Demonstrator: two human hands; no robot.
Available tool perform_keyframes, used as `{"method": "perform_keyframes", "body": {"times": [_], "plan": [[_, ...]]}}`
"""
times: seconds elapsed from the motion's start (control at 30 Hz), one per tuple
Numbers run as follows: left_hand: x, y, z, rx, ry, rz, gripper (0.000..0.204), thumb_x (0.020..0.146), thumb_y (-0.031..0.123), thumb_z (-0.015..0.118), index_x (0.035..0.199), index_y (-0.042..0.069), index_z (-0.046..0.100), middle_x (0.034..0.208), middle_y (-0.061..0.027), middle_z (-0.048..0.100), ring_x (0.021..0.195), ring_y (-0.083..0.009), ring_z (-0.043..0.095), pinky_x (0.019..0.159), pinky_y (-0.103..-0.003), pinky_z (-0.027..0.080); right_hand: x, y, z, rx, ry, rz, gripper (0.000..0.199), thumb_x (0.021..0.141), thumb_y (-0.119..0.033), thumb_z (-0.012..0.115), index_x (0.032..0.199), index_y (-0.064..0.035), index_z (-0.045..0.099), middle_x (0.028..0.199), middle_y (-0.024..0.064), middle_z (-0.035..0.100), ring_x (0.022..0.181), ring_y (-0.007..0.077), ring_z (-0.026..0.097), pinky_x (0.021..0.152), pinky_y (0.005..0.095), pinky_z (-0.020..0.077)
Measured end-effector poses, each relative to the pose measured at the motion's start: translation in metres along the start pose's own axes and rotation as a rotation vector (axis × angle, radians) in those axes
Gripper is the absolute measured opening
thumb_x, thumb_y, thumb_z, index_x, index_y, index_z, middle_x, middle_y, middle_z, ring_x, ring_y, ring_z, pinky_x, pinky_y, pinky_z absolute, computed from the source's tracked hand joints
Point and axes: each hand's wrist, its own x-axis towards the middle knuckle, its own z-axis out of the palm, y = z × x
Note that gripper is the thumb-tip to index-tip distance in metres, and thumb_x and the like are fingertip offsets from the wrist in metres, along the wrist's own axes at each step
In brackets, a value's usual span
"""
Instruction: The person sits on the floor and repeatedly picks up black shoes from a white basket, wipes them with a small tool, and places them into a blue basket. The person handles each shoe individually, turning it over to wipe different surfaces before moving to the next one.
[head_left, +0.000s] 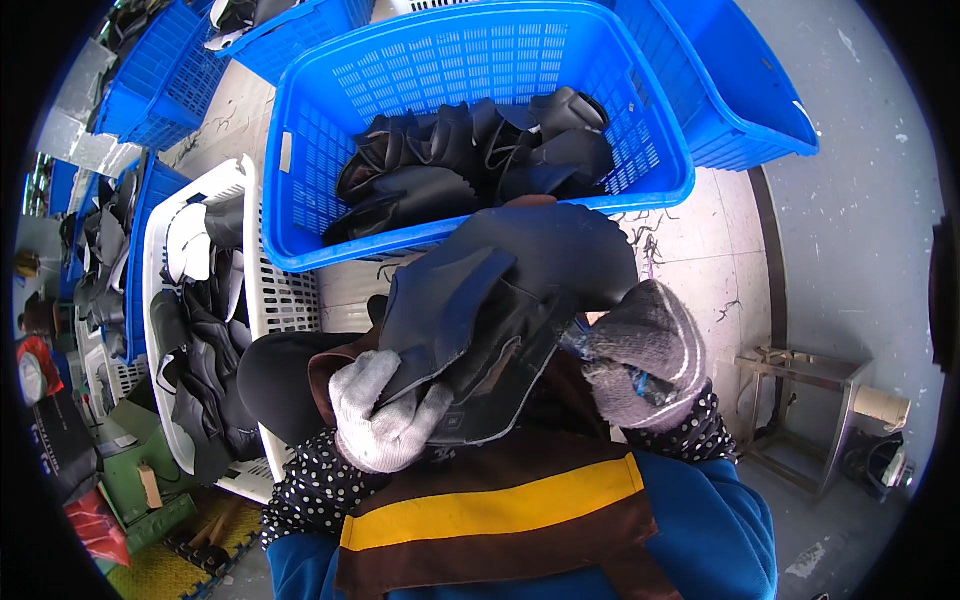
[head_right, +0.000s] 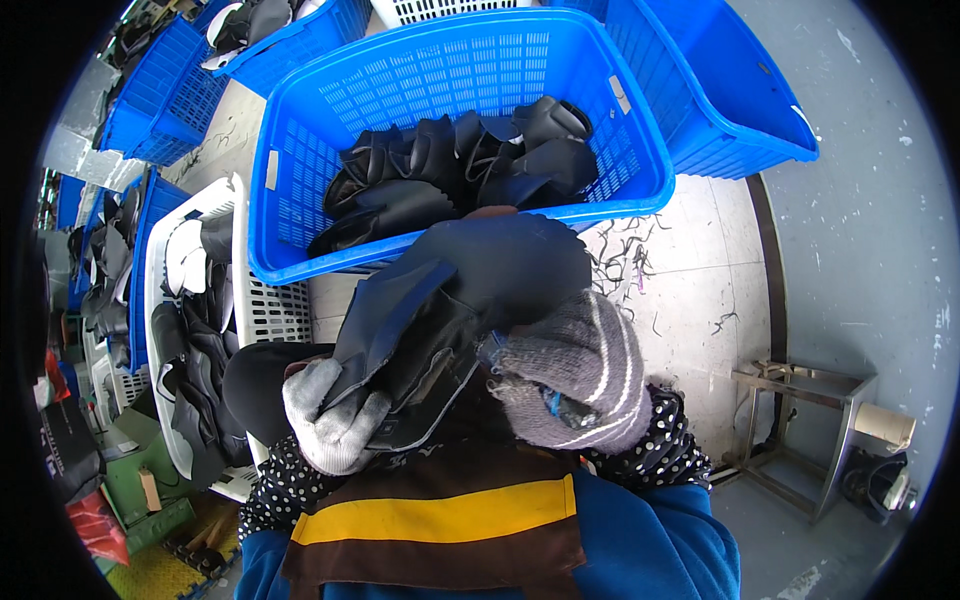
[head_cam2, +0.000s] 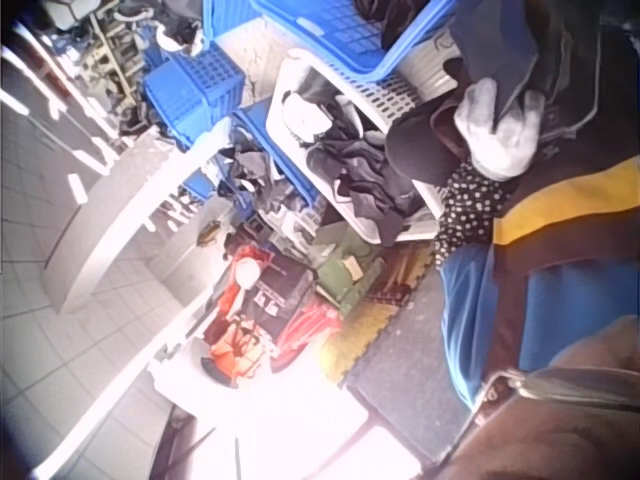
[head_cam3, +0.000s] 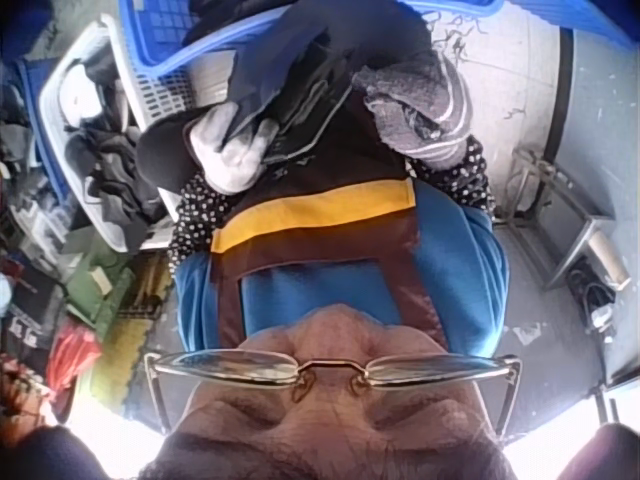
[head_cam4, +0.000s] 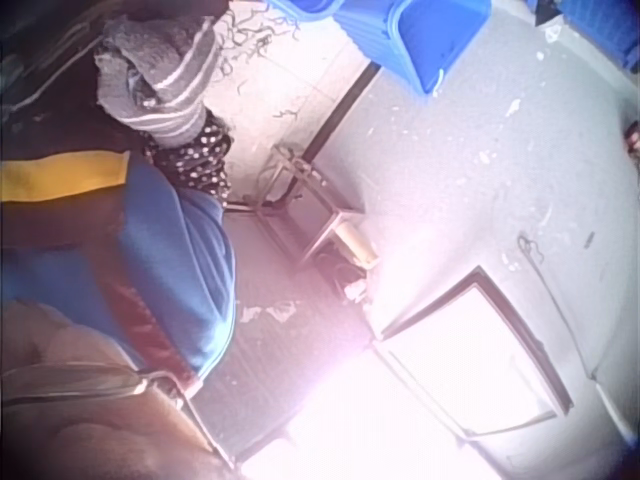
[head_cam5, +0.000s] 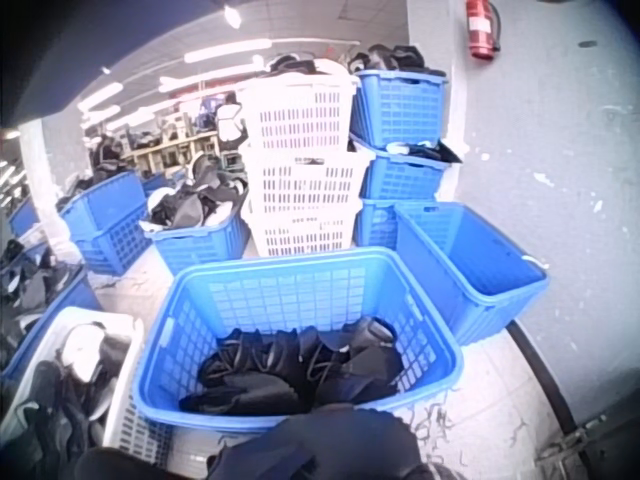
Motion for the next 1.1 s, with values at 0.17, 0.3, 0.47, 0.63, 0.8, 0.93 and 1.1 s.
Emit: {"method": "perform_keyframes", "body": {"times": [0.17,0.3,0.47,0.63,0.8,0.93,1.1], "plan": [[0.008,0.0,-0.001,0.013,0.03,-0.015,0.035,0.069,0.006,0.074,0.104,0.011,0.073,0.096,-0.0112,0.065,0.114,-0.0336,0.054,0.066,-0.042,0.054,0.012,0.023,0.028,-0.058,-0.08,0.017,0.02,0.095,-0.008,0.07,0.114,-0.0024,0.069,0.106,0.016,0.072,0.095,0.0244,0.073,0.076,0.0364,0.0622],[0.011,0.002,-0.002,-0.007,0.002,-0.054,0.032,0.071,0.007,0.074,0.102,0.012,0.074,0.093,-0.0093,0.065,0.114,-0.0334,0.055,0.07,-0.044,0.054,0.016,0.032,0.043,-0.099,-0.146,0.002,0.02,0.095,-0.01,0.07,0.114,-0.0028,0.069,0.107,0.0155,0.072,0.094,0.0241,0.073,0.074,0.0362,0.0621],[0.01,0.007,-0.005,0.026,-0.037,-0.074,0.034,0.075,0.009,0.076,0.109,0.012,0.076,0.1,-0.0084,0.068,0.121,-0.0351,0.054,0.091,-0.05,0.05,0.017,0.022,0.043,-0.169,-0.216,-0.054,0.021,0.096,-0.011,0.069,0.115,-0.0033,0.069,0.108,0.0148,0.072,0.094,0.0237,0.073,0.073,0.036,0.062],[0.012,0.01,-0.006,0.069,-0.019,-0.047,0.033,0.076,0.01,0.076,0.11,0.009,0.077,0.102,-0.0095,0.067,0.122,-0.0366,0.055,0.093,-0.051,0.05,0.011,0.0,0.033,-0.275,-0.304,-0.13,0.022,0.096,-0.013,0.067,0.116,-0.0038,0.07,0.108,0.0142,0.072,0.093,0.0233,0.073,0.072,0.0358,0.0618],[0.014,0.013,-0.005,0.071,-0.015,-0.028,0.035,0.078,0.01,0.072,0.113,0.008,0.075,0.103,-0.0113,0.067,0.122,-0.0374,0.055,0.093,-0.051,0.05,0.006,-0.013,0.029,-0.387,-0.37,-0.194,0.023,0.097,-0.015,0.066,0.117,-0.0043,0.07,0.109,0.0135,0.072,0.093,0.0229,0.073,0.07,0.0355,0.0617],[0.014,0.013,-0.005,0.106,-0.031,-0.022,0.039,0.079,0.01,0.07,0.118,0.009,0.074,0.107,-0.0114,0.067,0.123,-0.0377,0.054,0.093,-0.051,0.051,0.005,-0.011,0.031,-0.44,-0.396,-0.239,0.024,0.097,-0.016,0.066,0.118,-0.0048,0.071,0.109,0.013,0.072,0.092,0.0225,0.072,0.069,0.0353,0.0616],[0.017,0.015,-0.006,0.129,-0.035,-0.014,0.038,0.081,0.01,0.069,0.118,0.009,0.073,0.108,-0.0123,0.068,0.124,-0.0377,0.054,0.093,-0.051,0.05,-0.001,-0.012,0.031,-0.486,-0.441,-0.315,0.025,0.097,-0.018,0.064,0.119,-0.0053,0.071,0.11,0.0123,0.072,0.092,0.0221,0.072,0.068,0.0351,0.0615]]}}
